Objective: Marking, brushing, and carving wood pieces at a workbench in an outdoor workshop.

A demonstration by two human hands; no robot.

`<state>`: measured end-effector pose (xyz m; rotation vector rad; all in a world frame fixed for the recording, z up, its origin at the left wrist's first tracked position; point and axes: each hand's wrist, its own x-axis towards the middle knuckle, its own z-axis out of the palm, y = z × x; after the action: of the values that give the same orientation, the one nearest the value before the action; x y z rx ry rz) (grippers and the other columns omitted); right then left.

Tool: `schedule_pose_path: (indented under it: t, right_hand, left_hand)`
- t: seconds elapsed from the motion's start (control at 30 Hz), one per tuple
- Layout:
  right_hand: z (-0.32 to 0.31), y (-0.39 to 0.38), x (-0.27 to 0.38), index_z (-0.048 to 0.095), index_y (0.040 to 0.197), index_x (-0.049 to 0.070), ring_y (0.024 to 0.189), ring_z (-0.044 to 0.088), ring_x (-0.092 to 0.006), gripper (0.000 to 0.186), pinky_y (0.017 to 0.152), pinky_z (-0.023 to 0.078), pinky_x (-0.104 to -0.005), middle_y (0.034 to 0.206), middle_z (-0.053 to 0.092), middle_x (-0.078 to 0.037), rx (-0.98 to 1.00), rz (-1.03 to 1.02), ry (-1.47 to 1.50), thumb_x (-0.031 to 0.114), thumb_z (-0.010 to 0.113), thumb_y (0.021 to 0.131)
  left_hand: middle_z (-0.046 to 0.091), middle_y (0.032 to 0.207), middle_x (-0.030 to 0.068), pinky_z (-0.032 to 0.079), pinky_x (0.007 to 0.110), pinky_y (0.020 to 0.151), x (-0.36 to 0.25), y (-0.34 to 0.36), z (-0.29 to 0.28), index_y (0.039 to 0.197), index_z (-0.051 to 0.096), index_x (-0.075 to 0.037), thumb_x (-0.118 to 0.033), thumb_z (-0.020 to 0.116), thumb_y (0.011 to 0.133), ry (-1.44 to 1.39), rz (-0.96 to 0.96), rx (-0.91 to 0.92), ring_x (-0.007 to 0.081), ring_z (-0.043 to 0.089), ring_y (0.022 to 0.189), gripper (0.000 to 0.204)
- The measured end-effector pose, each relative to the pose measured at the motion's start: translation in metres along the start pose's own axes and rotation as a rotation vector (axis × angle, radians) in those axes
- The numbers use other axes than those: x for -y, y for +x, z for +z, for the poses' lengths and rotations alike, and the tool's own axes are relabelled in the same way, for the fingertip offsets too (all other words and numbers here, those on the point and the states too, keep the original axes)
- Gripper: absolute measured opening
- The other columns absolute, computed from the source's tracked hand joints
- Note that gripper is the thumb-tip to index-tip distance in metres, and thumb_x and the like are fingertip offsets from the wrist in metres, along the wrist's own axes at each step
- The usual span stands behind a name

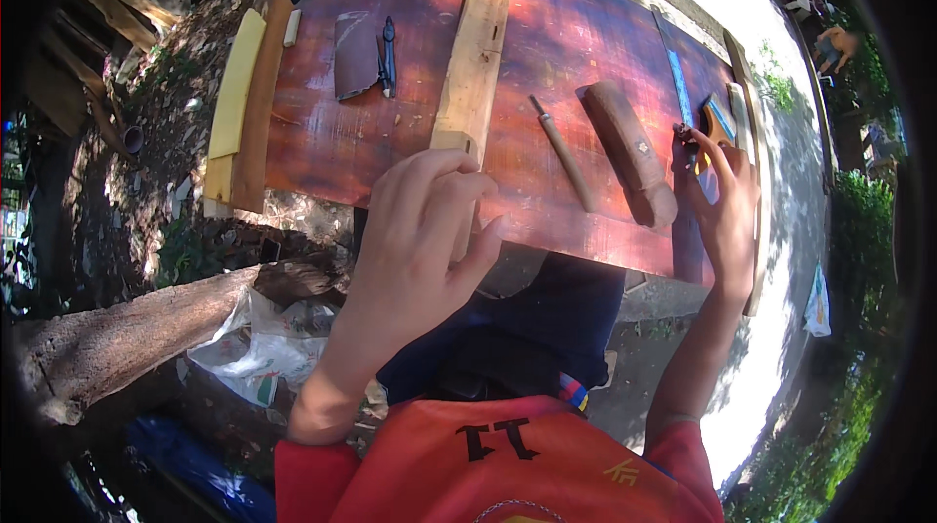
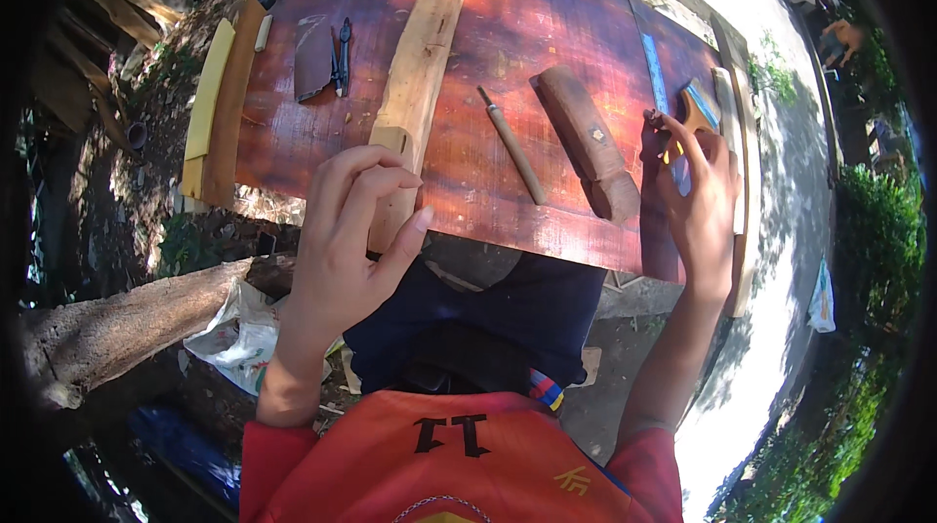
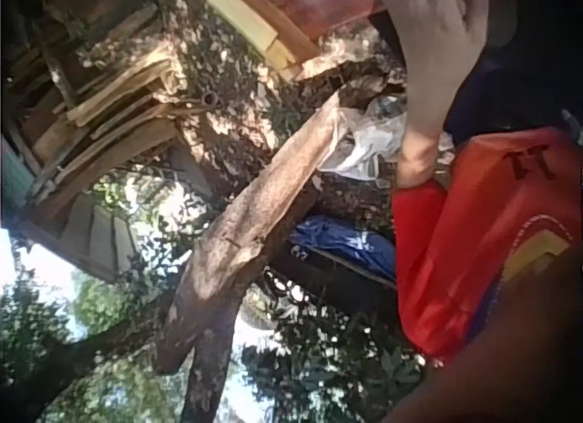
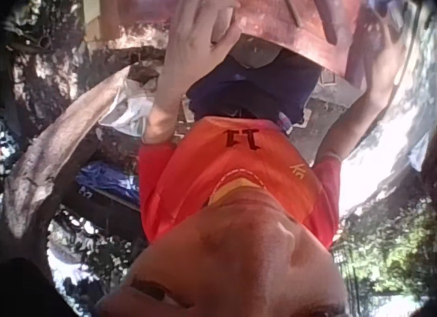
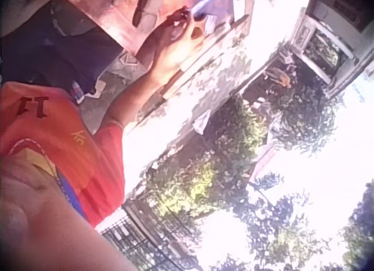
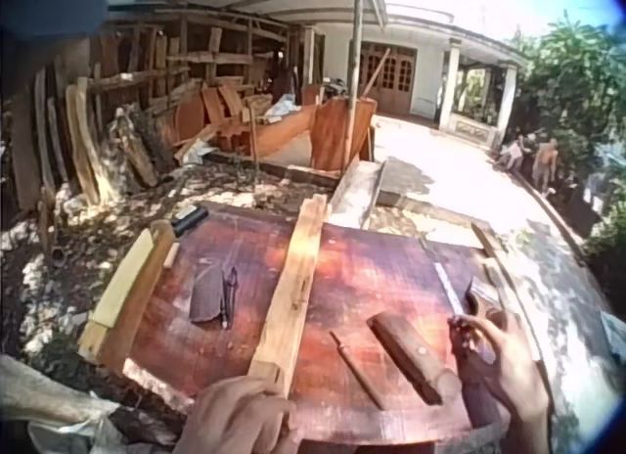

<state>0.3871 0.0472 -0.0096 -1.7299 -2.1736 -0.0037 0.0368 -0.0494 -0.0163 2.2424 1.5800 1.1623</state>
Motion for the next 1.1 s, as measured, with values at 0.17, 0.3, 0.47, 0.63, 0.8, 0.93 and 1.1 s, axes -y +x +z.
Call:
schedule_pose_path:
  t: [0.17, 0.3, 0.47, 0.63, 0.8, 0.93, 1.1]
  right_hand:
    - [-0.011, 0.018, 0.006, 0.070, 0.132, 0.010, 0.099, 0.067, -0.0304, 0.038, 0.093, 0.050, -0.0411, 0.107, 0.070, -0.010, -0.067, -0.195, -0.249, 0.003, 0.068, 0.094]
    - [-0.047, 0.028, 0.025, 0.071, 0.126, 0.012, 0.095, 0.069, -0.0282, 0.025, 0.087, 0.049, -0.0354, 0.111, 0.074, -0.008, -0.334, -0.200, -0.237, 0.010, 0.063, 0.102]
    - [-0.052, 0.033, 0.097, 0.070, 0.122, 0.006, 0.087, 0.068, -0.0282, 0.032, 0.079, 0.052, -0.0355, 0.103, 0.074, -0.013, -0.479, -0.439, 0.184, -0.002, 0.074, 0.091]
    - [-0.054, 0.042, 0.143, 0.072, 0.124, 0.011, 0.083, 0.065, -0.0247, 0.038, 0.073, 0.043, -0.0380, 0.100, 0.072, -0.005, -0.391, -0.667, 0.230, 0.009, 0.079, 0.086]
    - [-0.040, 0.045, 0.169, 0.069, 0.129, 0.012, 0.087, 0.064, -0.0248, 0.046, 0.074, 0.042, -0.0384, 0.104, 0.070, -0.004, -0.291, -0.719, 0.324, 0.011, 0.078, 0.084]
    - [-0.035, 0.046, 0.180, 0.068, 0.132, 0.013, 0.090, 0.064, -0.0251, 0.047, 0.074, 0.042, -0.0389, 0.105, 0.068, -0.004, -0.240, -0.739, 0.349, 0.012, 0.077, 0.086]
    - [-0.034, 0.046, 0.182, 0.067, 0.132, 0.013, 0.093, 0.065, -0.0248, 0.044, 0.076, 0.044, -0.0388, 0.106, 0.067, -0.004, -0.226, -0.724, 0.319, 0.015, 0.074, 0.089]
  left_hand:
    - [0.053, 0.139, 0.0207, 0.046, 0.047, 0.107, 0.000, -0.047, 0.004, 0.141, 0.051, -0.001, -0.028, 0.084, 0.088, 0.022, -0.226, -0.123, 0.0382, 0.055, 0.128, 0.068]
    - [0.049, 0.149, 0.0233, 0.044, 0.049, 0.110, -0.005, -0.053, 0.018, 0.147, 0.050, 0.000, -0.024, 0.081, 0.091, 0.009, -0.193, -0.126, 0.0397, 0.053, 0.133, 0.069]
    - [0.045, 0.150, 0.0288, 0.041, 0.053, 0.108, -0.013, -0.063, 0.045, 0.146, 0.052, 0.001, -0.022, 0.070, 0.098, 0.082, -0.193, -0.138, 0.0443, 0.050, 0.129, 0.056]
    - [0.044, 0.148, 0.0299, 0.040, 0.052, 0.106, -0.030, -0.058, 0.063, 0.145, 0.053, 0.000, -0.023, 0.066, 0.101, 0.097, -0.154, -0.157, 0.0436, 0.050, 0.126, 0.051]
    - [0.047, 0.144, 0.0296, 0.041, 0.053, 0.104, -0.033, -0.055, 0.067, 0.143, 0.054, 0.000, -0.024, 0.066, 0.101, 0.050, -0.152, -0.145, 0.0435, 0.052, 0.122, 0.050]
    - [0.047, 0.141, 0.0294, 0.041, 0.053, 0.103, -0.034, -0.052, 0.070, 0.139, 0.056, 0.000, -0.026, 0.067, 0.101, 0.037, -0.121, -0.167, 0.0444, 0.052, 0.121, 0.047]
    - [0.047, 0.140, 0.0300, 0.039, 0.054, 0.104, -0.036, -0.051, 0.078, 0.137, 0.056, -0.001, -0.027, 0.066, 0.101, 0.042, -0.109, -0.141, 0.0454, 0.050, 0.123, 0.046]
